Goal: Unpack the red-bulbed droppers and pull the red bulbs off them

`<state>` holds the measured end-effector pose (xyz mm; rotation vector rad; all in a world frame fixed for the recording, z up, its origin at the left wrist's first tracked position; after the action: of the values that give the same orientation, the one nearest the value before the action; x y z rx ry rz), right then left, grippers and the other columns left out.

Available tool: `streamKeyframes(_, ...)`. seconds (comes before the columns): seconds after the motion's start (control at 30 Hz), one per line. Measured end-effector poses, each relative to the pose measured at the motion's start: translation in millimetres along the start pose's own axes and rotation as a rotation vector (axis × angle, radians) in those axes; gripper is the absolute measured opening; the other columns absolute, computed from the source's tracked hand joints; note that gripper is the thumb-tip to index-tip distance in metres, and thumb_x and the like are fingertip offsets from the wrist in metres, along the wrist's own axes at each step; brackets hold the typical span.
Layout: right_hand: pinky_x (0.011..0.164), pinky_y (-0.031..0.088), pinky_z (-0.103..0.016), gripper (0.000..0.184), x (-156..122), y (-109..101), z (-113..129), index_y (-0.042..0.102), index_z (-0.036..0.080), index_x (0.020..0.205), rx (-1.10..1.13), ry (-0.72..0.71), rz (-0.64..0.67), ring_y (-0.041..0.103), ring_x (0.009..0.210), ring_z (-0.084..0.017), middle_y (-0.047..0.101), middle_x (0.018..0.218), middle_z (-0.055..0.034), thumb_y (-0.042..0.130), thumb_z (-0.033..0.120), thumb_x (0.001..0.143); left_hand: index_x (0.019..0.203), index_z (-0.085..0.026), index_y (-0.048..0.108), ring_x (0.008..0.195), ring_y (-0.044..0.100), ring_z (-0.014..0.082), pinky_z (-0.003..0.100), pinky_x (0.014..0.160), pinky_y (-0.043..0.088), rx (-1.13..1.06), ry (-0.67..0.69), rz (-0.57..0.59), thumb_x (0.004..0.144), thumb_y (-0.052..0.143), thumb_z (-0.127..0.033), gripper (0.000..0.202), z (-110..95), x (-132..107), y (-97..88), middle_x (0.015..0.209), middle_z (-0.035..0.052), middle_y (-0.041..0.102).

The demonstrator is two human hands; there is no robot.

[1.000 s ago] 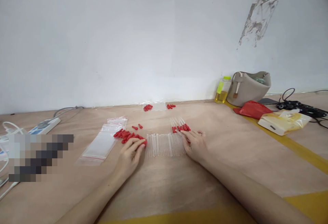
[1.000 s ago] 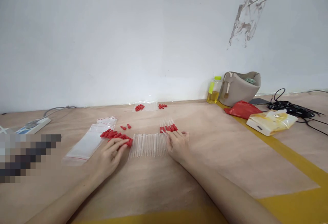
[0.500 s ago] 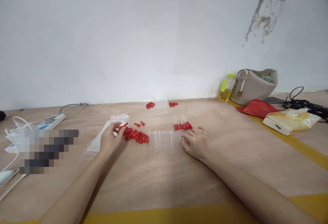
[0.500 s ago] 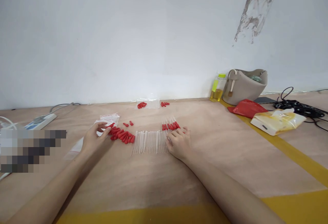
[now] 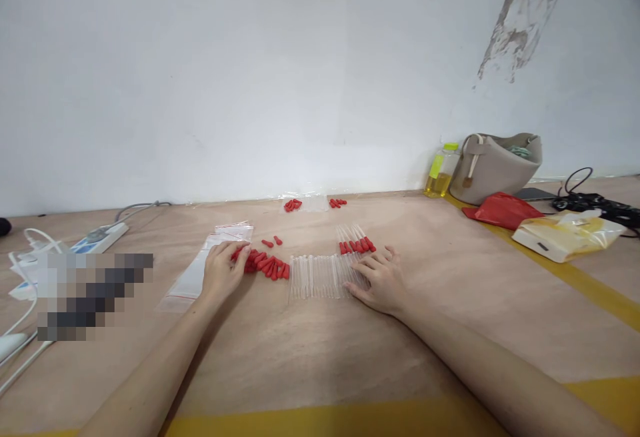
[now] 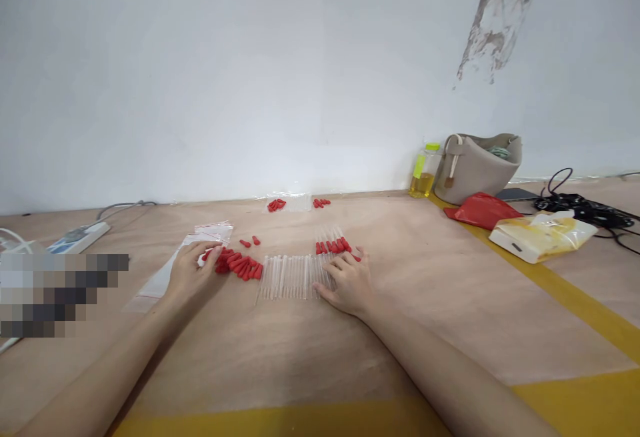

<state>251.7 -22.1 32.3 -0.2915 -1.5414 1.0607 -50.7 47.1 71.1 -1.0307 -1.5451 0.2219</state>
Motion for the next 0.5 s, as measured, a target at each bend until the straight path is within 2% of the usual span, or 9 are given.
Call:
streamKeyframes(0.07,0.095,0.014,-0.044,0.031,0,-3,-2,0.065,0.022,0.086,0.012,0.019,-0.004,0.052,0.083,-0.019,0.066,0.085,-0.0046,0.053,0.049,0.076,0.086,-0.02,0.062,0.087,0.055,0.0197,0.032,0.083,0.039,-0.012,-0.021,-0.09,0.081,0.044,-0.035,0.024,-5,0,-12.5,0.089,0.0038,0.063)
streamKeyframes(0.13,0.095,0.013,-0.043,0.027,1,-7,-7,0.065,0.023,0.085,0.021,0.056,-0.03,0.053,0.082,-0.018,0.066,0.084,-0.0041,0.051,0.045,0.079,0.085,-0.021,0.062,0.088,0.054,0.0195,0.033,0.084,0.038,-0.025,-0.002,-0.116,0.081,0.046,-0.034,0.021,-19,1,-18.9,0.088,0.0034,0.062)
streamKeyframes(0.23,0.094,0.013,-0.04,0.023,2,-15,-20,0.065,0.024,0.082,0.024,0.142,-0.066,0.054,0.079,-0.016,0.067,0.081,-0.0019,0.047,0.037,0.083,0.081,-0.021,0.063,0.087,0.053,0.0191,0.033,0.086,0.037,-0.059,0.127,-0.008,0.079,0.048,-0.032,0.019,-58,6,-8.4,0.086,0.0035,0.061)
streamKeyframes(0.33,0.091,0.014,-0.039,0.025,1,-22,-38,0.066,0.023,0.074,0.004,0.23,-0.078,0.054,0.074,-0.015,0.067,0.074,-0.0006,0.045,0.034,0.084,0.082,-0.021,0.064,0.092,0.051,0.0198,0.033,0.087,0.036,-0.086,0.21,0.252,0.078,0.049,-0.032,0.019,-103,15,28.7,0.092,0.0046,0.06)
streamKeyframes(0.37,0.089,0.015,-0.038,0.026,1,-24,-45,0.065,0.023,0.072,-0.005,0.255,-0.085,0.055,0.073,-0.015,0.067,0.072,-0.0004,0.045,0.034,0.084,0.08,-0.021,0.064,0.093,0.051,0.0207,0.034,0.087,0.035,-0.086,0.174,0.348,0.076,0.051,-0.033,0.018,-114,19,45.2,0.093,0.0051,0.059)
streamKeyframes(0.43,0.086,0.017,-0.037,0.028,0,-27,-56,0.065,0.022,0.068,-0.02,0.3,-0.105,0.055,0.071,-0.014,0.066,0.069,-0.0006,0.045,0.034,0.084,0.078,-0.021,0.065,0.097,0.05,0.0226,0.033,0.086,0.035,-0.09,-0.041,0.586,0.073,0.054,-0.033,0.017,-123,23,85.0,0.095,0.0063,0.06)
streamKeyframes(0.5,0.083,0.018,-0.035,0.029,-2,-29,-66,0.065,0.021,0.066,-0.026,0.34,-0.124,0.055,0.07,-0.014,0.066,0.068,-0.0009,0.045,0.034,0.083,0.069,-0.017,0.065,0.085,0.056,0.0228,0.031,0.075,0.04,-0.099,-0.129,0.695,0.068,0.058,-0.033,0.017,-135,29,117.0,0.08,0.0073,0.062)
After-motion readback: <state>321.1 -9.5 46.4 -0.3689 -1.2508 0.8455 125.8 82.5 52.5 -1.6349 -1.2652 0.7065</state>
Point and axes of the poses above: each hand's wrist, its own x-axis towards the middle knuckle, its own y-axis out of the palm, z = x × y, the point moved 8 cm from there along x, towards the middle knuckle
